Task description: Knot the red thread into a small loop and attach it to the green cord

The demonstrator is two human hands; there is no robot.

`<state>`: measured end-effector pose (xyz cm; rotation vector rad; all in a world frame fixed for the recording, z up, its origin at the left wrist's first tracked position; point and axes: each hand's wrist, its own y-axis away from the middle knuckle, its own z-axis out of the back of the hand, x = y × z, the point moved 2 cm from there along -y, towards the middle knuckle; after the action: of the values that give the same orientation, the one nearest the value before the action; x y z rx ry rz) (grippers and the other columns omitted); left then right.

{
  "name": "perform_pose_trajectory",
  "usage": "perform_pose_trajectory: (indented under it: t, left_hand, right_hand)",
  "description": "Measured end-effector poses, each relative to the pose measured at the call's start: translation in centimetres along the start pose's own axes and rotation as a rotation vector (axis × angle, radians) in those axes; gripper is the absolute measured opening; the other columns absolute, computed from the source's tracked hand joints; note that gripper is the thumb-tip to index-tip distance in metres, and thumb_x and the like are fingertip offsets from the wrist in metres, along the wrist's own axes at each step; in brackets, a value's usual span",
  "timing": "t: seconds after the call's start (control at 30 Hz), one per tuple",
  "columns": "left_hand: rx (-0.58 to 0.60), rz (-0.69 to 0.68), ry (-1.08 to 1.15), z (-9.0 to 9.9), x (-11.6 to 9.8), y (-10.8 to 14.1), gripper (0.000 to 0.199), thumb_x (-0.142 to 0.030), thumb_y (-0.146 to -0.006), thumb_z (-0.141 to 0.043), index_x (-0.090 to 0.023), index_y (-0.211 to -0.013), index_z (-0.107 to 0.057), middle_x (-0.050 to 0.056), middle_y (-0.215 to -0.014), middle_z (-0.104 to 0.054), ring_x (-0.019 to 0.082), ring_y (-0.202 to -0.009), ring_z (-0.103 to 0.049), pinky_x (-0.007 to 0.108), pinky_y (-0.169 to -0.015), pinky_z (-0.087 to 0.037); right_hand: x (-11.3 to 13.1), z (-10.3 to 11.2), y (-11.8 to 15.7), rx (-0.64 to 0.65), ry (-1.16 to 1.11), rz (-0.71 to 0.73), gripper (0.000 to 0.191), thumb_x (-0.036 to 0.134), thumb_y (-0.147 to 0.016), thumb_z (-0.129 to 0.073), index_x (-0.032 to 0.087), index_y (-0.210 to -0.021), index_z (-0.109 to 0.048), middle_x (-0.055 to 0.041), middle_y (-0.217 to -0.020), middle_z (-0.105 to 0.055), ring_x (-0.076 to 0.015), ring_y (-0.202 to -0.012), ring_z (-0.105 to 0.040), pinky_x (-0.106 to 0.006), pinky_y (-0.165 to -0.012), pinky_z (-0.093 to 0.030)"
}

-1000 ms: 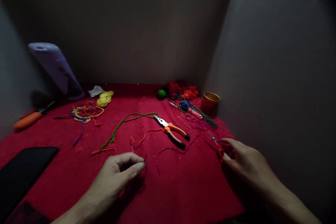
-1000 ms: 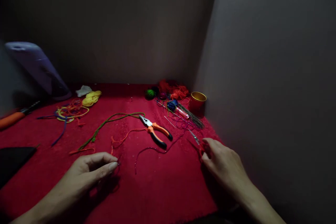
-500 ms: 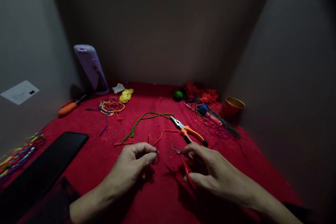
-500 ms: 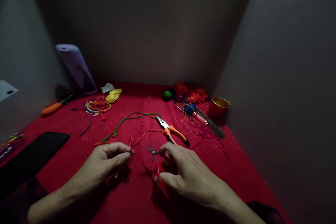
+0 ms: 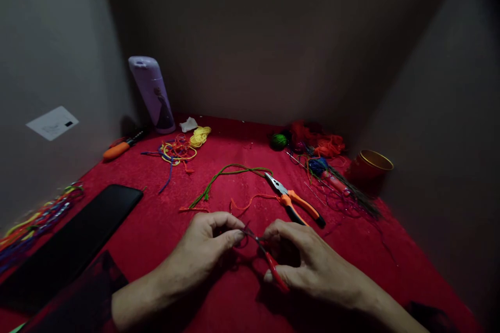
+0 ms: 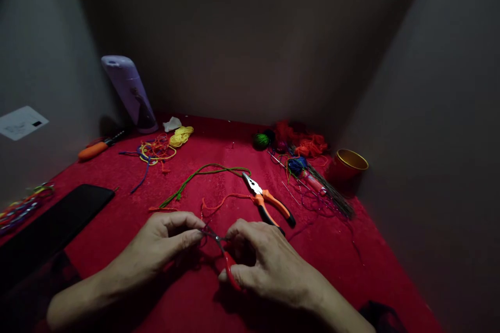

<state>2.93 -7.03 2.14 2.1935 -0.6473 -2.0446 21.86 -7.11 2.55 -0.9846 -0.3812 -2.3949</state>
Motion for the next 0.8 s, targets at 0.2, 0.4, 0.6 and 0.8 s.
perform_pose_trajectory:
  t: [0.2,0.4,0.6,0.8]
  left_hand:
    - [-0.060,0.022,-0.053,0.1,-0.3,-0.2,0.015,-0.026,-0.067,-0.067,-0.012,-0.071,-0.063,-0.003,-0.045,-0.053,0.007,-0.036,-0.043,0.017,-0.036,-0.030]
    - [-0.062,0.029,-0.063,0.3,0.2,-0.5,0.017,-0.025,-0.065,-0.068,-0.011,-0.072,-0.064,-0.002,-0.048,-0.056,0.007,-0.036,-0.046,0.018,-0.036,-0.034]
    - [-0.055,0.041,-0.084,0.4,0.3,-0.5,0.015,-0.024,-0.066,-0.066,-0.010,-0.072,-0.064,-0.001,-0.048,-0.056,0.007,-0.036,-0.045,0.018,-0.035,-0.033]
    - [-0.053,0.037,-0.107,0.4,0.1,-0.4,0.015,-0.024,-0.066,-0.065,-0.011,-0.072,-0.063,-0.002,-0.047,-0.054,0.007,-0.036,-0.043,0.018,-0.035,-0.033]
  right_hand:
    - [-0.6,0.1,0.1,-0.040,0.091,0.094,0.017,0.023,-0.076,-0.063,0.020,-0.091,-0.057,0.0006,-0.079,-0.058,-0.0134,-0.071,-0.050,-0.026,-0.066,-0.039]
    - [-1.1,0.0,0.0,-0.030,0.130,0.127,0.019,0.015,-0.078,-0.059,0.020,-0.096,-0.057,-0.0011,-0.082,-0.060,-0.0144,-0.073,-0.050,-0.028,-0.070,-0.039]
    - [-1.2,0.0,0.0,0.001,0.137,0.138,0.018,0.016,-0.079,-0.059,0.019,-0.097,-0.056,-0.0008,-0.082,-0.059,-0.0144,-0.072,-0.049,-0.028,-0.070,-0.038]
    - [-1.2,-0.1,0.1,0.020,0.110,0.123,0.015,0.015,-0.079,-0.059,0.020,-0.092,-0.054,0.0010,-0.080,-0.057,-0.0133,-0.071,-0.048,-0.026,-0.069,-0.036]
